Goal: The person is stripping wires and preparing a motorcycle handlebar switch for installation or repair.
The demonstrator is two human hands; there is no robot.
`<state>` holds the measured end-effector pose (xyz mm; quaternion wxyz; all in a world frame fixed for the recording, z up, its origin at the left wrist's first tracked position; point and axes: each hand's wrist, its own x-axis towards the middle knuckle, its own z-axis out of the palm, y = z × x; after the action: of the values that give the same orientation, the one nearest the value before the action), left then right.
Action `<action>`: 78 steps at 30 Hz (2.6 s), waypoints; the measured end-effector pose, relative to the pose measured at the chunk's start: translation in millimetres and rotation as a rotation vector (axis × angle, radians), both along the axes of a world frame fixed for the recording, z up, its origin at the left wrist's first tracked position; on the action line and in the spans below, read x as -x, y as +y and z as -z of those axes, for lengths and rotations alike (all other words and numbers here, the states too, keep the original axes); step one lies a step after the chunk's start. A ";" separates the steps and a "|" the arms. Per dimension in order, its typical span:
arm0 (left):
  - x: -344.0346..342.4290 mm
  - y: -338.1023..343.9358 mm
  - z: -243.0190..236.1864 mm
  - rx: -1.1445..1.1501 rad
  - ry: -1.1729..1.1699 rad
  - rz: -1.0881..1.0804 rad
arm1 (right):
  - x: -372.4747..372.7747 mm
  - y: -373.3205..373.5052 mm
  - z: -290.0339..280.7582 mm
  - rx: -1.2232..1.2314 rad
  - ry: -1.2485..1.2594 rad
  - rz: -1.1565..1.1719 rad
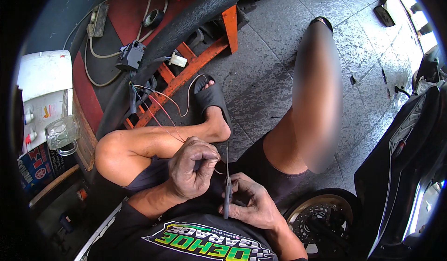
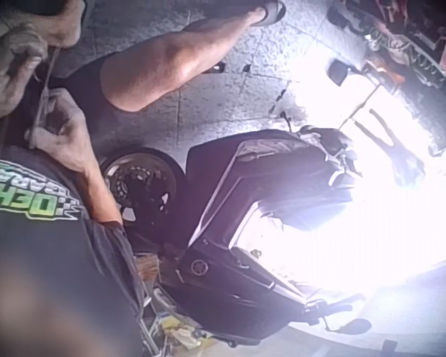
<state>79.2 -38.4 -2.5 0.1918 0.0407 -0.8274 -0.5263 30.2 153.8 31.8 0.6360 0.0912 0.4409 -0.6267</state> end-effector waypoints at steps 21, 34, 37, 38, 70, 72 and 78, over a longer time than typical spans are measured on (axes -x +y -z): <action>3.8 -13.9 -22.5 0.066 -0.106 0.057 | 6.0 -1.1 -1.3 -0.204 1.036 -0.207; 5.3 -18.4 -28.6 -0.059 -0.162 0.139 | 5.3 -4.4 -3.0 -0.247 1.113 -0.273; 5.5 -19.0 -28.1 -0.087 -0.185 0.148 | 0.4 -5.0 -0.3 -0.256 1.154 -0.253; 5.3 -19.2 -27.9 -0.096 -0.202 0.150 | -1.1 -5.2 0.6 -0.257 1.181 -0.236; 4.3 -33.2 -42.3 -0.080 -0.094 0.110 | 19.6 -16.0 -9.1 -0.227 1.261 -0.276; 4.5 -32.9 -42.5 -0.080 -0.110 0.111 | 20.7 -16.0 -10.0 -0.231 1.245 -0.296; 3.2 -32.8 -43.4 -0.060 -0.107 0.112 | 20.4 -19.0 -11.7 -0.198 1.283 -0.292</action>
<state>76.0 -71.2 41.0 0.1163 0.0282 -0.8212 -0.5579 9.8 134.9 43.4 0.3144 -0.3026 0.7954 -0.4206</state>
